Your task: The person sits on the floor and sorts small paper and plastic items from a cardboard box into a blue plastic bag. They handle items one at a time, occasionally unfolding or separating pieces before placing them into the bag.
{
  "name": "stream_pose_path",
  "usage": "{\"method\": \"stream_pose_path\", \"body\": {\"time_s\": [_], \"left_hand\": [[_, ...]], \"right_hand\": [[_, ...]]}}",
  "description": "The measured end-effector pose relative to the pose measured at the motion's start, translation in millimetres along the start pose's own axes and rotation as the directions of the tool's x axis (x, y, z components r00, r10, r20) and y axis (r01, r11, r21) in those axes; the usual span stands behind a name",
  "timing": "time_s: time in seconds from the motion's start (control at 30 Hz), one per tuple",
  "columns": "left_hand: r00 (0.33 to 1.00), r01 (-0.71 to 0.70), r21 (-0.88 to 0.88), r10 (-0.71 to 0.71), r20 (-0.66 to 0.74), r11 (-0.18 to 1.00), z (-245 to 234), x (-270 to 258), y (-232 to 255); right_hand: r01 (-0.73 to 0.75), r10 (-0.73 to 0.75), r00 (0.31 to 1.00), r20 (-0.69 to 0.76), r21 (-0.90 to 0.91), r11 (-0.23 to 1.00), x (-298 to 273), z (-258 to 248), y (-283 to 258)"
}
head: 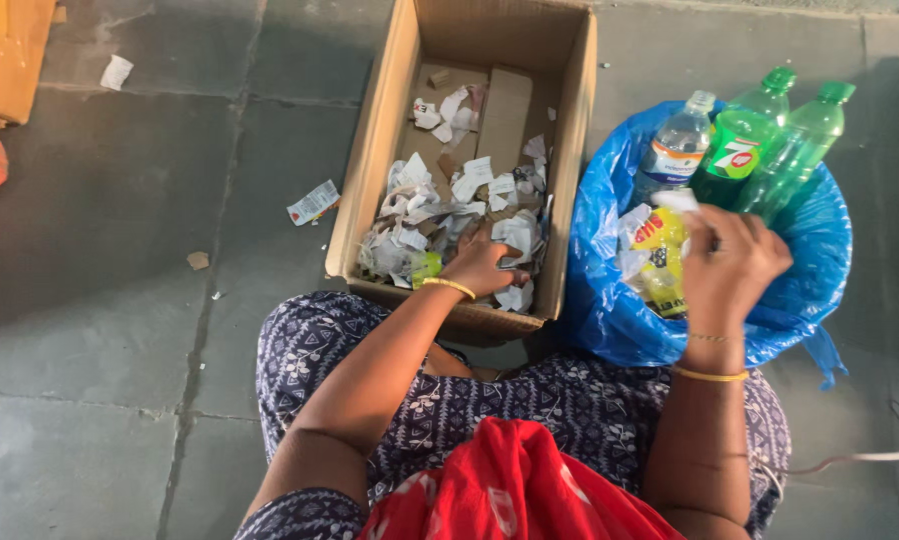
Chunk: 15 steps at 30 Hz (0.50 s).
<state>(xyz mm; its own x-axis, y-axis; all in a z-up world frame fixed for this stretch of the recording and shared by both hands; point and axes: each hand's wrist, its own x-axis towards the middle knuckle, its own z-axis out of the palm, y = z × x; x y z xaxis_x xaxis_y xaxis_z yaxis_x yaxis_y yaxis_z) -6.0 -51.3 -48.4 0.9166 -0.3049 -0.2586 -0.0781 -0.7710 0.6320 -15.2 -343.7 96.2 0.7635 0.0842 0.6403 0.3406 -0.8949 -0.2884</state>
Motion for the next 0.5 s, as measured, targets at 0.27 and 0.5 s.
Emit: {"method": "stream_pose_path", "body": {"time_s": [0.27, 0.5], "left_hand": [[0.983, -0.154, 0.000, 0.154, -0.100, 0.988, 15.3, 9.4, -21.2], [1.000, 0.013, 0.001, -0.013, -0.029, 1.000, 2.8, -1.4, -0.6]], "right_hand": [[-0.292, 0.266, 0.450, 0.852, -0.141, 0.946, -79.8, 90.3, 123.5], [-0.167, 0.128, 0.346, 0.929, -0.074, 0.983, -99.6, 132.1, 154.4]]}}
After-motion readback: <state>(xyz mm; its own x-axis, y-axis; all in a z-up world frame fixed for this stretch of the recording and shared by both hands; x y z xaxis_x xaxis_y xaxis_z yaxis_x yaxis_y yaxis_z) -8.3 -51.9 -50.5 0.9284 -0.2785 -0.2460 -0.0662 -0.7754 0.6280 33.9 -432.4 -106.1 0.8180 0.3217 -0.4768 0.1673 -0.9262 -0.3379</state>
